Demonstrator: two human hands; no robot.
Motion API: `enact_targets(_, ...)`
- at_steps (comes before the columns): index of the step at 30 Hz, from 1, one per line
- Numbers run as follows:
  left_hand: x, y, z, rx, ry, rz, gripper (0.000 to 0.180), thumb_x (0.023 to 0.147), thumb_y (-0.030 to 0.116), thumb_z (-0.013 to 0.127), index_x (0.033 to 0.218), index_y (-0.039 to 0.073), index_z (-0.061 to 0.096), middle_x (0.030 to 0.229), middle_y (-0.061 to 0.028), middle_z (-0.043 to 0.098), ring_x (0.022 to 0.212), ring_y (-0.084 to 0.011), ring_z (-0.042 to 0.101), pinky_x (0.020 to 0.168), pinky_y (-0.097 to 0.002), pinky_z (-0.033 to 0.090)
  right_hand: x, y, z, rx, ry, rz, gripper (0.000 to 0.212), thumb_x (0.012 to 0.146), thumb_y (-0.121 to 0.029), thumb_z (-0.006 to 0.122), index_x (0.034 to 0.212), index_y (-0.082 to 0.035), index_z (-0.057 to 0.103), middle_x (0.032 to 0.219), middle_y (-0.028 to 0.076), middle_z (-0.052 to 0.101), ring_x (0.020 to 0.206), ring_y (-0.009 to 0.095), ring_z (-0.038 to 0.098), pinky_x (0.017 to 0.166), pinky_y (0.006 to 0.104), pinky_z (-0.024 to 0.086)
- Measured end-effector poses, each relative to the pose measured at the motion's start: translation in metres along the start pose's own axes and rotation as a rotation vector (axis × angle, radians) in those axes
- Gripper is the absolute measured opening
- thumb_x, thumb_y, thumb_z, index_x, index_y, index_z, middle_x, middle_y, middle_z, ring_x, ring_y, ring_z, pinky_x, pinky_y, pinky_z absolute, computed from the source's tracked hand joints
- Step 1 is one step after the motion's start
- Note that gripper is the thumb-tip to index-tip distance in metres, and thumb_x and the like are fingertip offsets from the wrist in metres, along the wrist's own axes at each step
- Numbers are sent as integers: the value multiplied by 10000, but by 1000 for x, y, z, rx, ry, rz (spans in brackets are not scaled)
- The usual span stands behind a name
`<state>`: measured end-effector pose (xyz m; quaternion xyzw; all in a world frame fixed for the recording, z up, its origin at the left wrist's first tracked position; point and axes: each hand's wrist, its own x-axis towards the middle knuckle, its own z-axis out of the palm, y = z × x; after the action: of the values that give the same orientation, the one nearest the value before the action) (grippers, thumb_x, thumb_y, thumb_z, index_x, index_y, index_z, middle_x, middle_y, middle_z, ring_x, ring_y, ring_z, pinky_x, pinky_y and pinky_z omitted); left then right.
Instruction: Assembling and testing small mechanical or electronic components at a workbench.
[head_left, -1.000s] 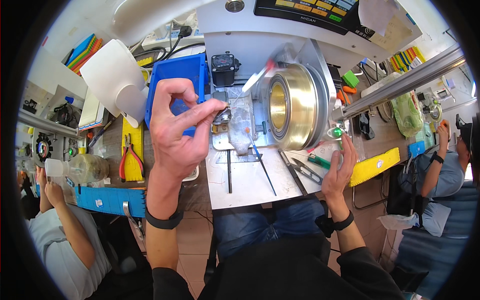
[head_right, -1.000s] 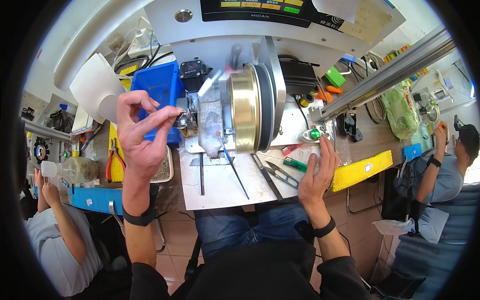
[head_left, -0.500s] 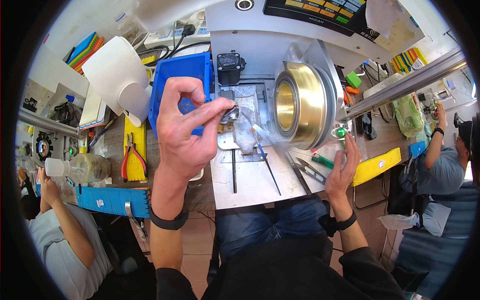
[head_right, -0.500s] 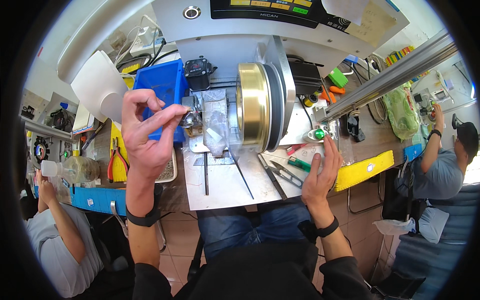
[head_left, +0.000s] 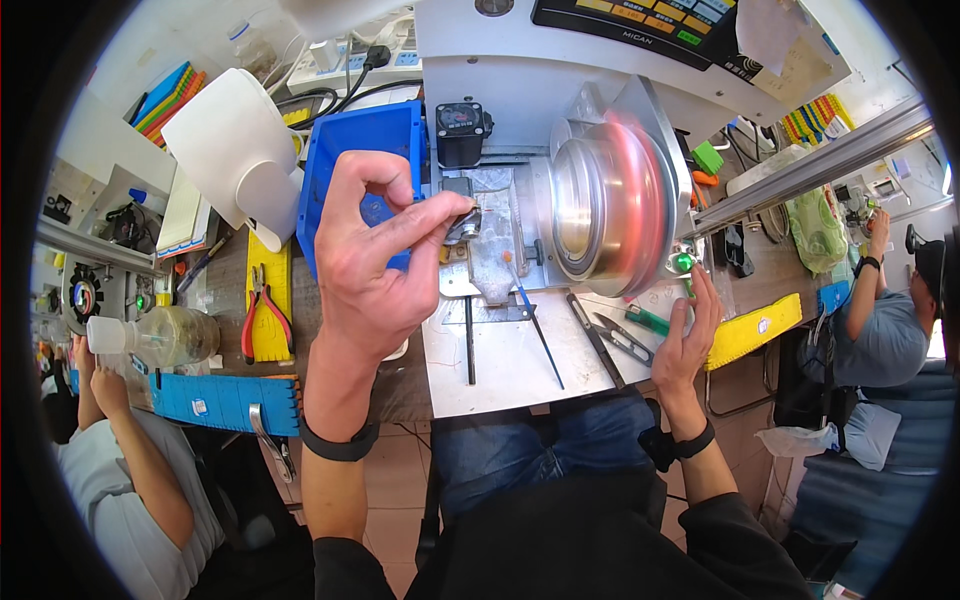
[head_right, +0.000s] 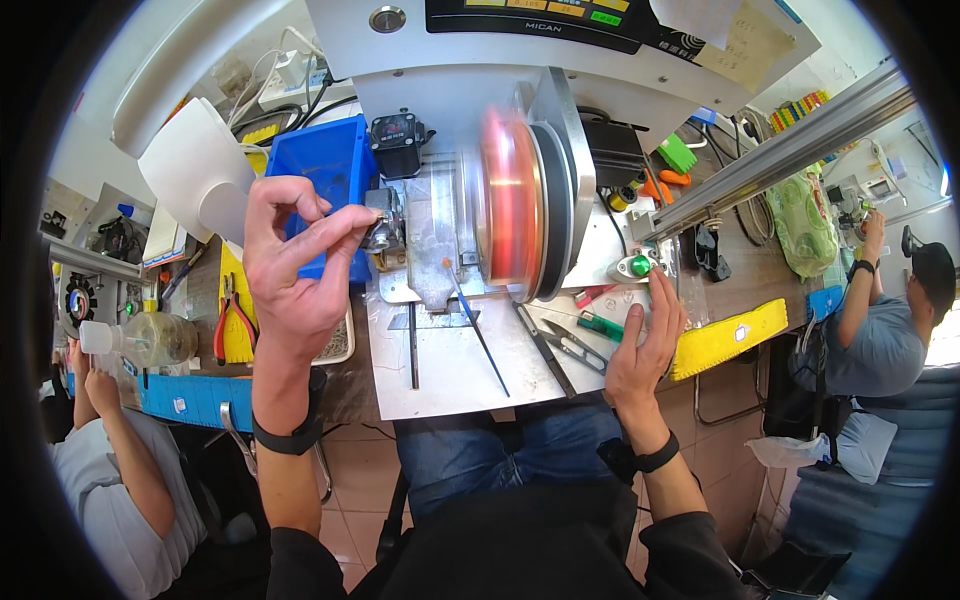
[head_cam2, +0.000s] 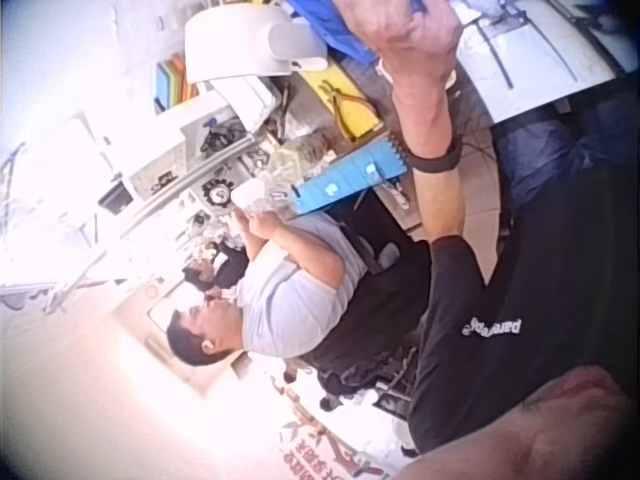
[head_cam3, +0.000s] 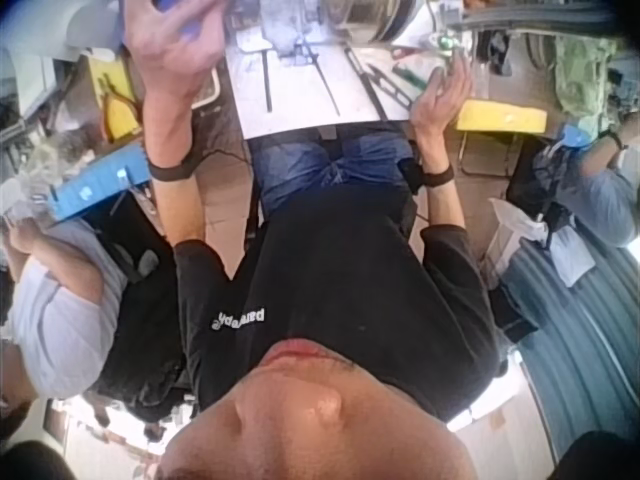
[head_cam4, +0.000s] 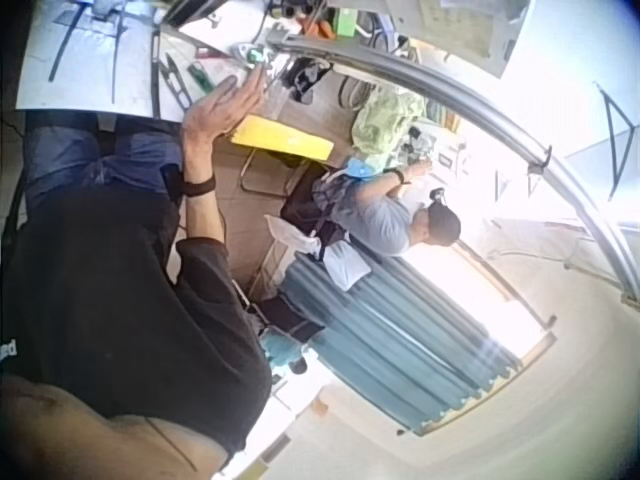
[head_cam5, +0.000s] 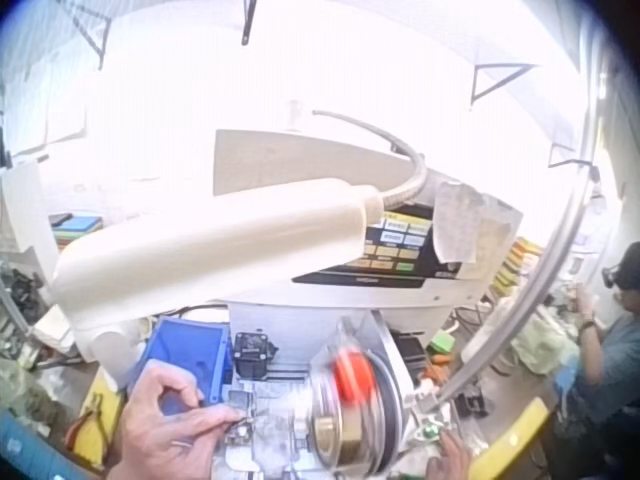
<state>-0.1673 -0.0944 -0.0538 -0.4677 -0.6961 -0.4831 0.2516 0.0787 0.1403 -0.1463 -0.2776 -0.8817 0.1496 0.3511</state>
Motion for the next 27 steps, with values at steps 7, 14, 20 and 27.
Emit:
enact_targets(7, -1, -1, 1, -8, 0, -9, 322, 625, -113, 698, 885, 66, 758, 889, -72, 463, 718, -175, 497, 621, -267, 434, 0, 0, 0, 3, -2, 15, 382, 971, -74, 463, 1335, 26, 519, 1368, 185, 537, 1248, 356, 478, 1065, 433, 331)
enact_targets(14, -1, -1, 1, 3, 0, -10, 320, 622, -105, 699, 884, 70, 759, 877, -70, 461, 712, -176, 490, 615, -270, 426, 1, 0, -1, -4, -4, 5, 377, 980, -96, 458, 1332, 24, 522, 1374, 183, 536, 1247, 351, 482, 1062, 431, 329)
enact_targets(20, -1, 0, 0, 1, -7, -19, 317, 623, -103, 702, 884, 68, 760, 866, -67, 458, 705, -175, 488, 607, -271, 420, 0, 2, -1, -19, -4, -13, 385, 983, -67, 460, 1356, 1, 521, 1403, 159, 520, 1250, 304, 479, 982, 367, 397)
enact_targets(27, 0, 0, 0, 4, -9, -14, 318, 625, -106, 703, 888, 65, 760, 858, -65, 456, 702, -174, 486, 601, -272, 417, 0, 3, -1, -27, -6, -17, 385, 979, -62, 464, 1354, 3, 518, 1405, 162, 518, 1245, 309, 481, 982, 368, 397)
